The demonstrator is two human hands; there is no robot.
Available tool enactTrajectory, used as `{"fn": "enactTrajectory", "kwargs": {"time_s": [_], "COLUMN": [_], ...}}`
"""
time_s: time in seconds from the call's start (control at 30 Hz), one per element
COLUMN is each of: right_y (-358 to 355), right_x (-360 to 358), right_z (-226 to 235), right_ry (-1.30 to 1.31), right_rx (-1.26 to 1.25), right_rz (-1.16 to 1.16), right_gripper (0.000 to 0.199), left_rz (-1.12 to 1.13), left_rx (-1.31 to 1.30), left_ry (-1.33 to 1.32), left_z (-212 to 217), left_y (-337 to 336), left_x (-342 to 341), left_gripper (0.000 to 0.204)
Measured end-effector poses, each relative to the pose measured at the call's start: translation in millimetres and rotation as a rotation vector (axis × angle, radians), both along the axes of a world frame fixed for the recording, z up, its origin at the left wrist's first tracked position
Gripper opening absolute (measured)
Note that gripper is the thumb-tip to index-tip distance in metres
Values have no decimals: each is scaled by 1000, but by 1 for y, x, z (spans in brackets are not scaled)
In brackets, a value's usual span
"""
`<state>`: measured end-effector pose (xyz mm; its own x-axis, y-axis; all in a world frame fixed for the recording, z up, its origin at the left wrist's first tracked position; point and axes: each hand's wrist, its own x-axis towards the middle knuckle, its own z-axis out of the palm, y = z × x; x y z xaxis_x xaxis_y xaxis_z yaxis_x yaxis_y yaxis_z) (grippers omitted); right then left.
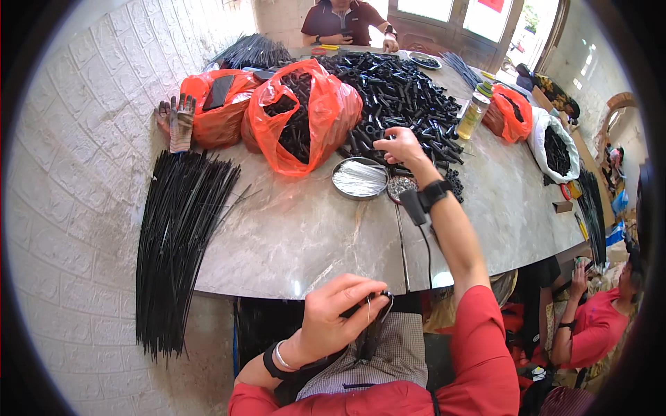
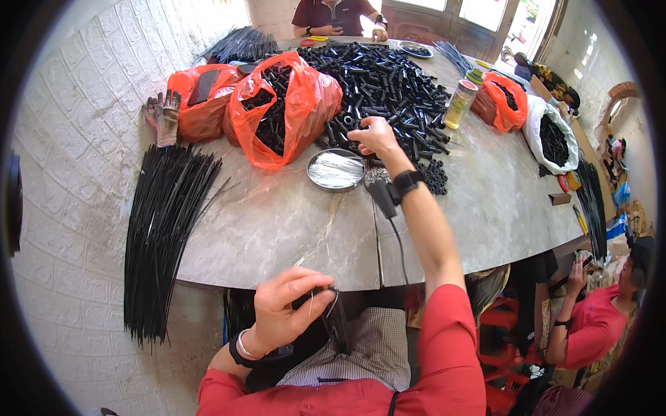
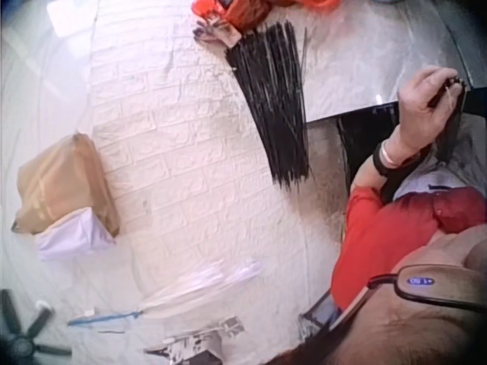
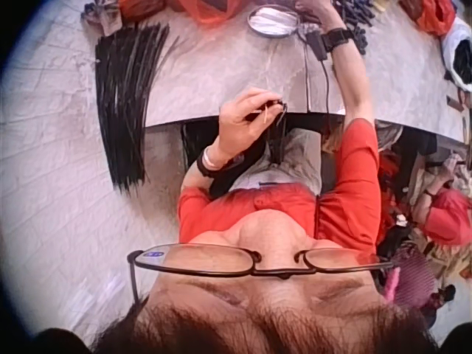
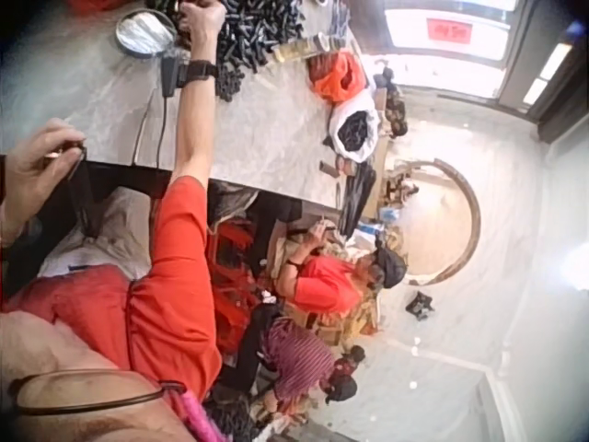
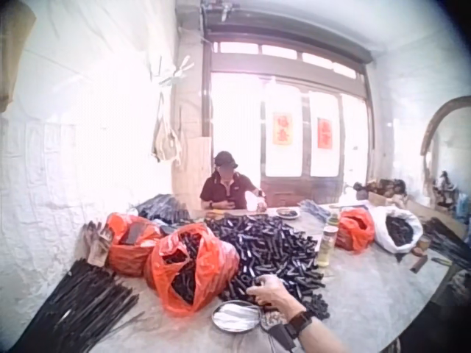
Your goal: Assembling small black plastic components by inserting metal wires/struts and using pliers to secure them.
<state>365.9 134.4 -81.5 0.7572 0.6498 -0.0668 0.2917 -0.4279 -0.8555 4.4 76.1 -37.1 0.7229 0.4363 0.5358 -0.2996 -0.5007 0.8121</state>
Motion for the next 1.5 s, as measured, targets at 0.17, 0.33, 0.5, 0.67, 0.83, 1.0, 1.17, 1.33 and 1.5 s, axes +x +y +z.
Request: {"fn": "enactTrajectory", "kwargs": {"time_s": [0.17,0.33,0.5,0.67,0.83,1.0,1.17,1.33,1.5], "right_y": [-93,-183,-219,-240,-248,-247,-246,-243,-238], "right_x": [-94,-183,-227,-240,-249,-250,-247,-252,-246], "right_z": [87,150,155,160,175,178,169,164,162], "right_ry": [172,139,-62,-208,-353,-449,-352,-467,-534], "right_rx": [269,372,304,202,114,102,184,222,209], "right_rz": [311,410,463,422,417,418,394,405,379], "right_gripper": [40,26,25,29,33,32,31,26,27], "left_rz": [28,23,-41,-100,-219,-309,-370,-354,-380], "left_rx": [-14,-22,-57,-77,-51,-8,1,-72,-83], "left_ry": [64,22,-58,-58,-16,58,100,84,84], "left_z": [0,6,9,14,20,29,31,29,27], "left_y": [1,-12,-32,-45,-51,-45,-38,-35,-31], "left_x": [1,4,2,-5,-9,-13,-13,-10,-7], "left_gripper": [18,20,26,27,32,33,34,36,35]}}
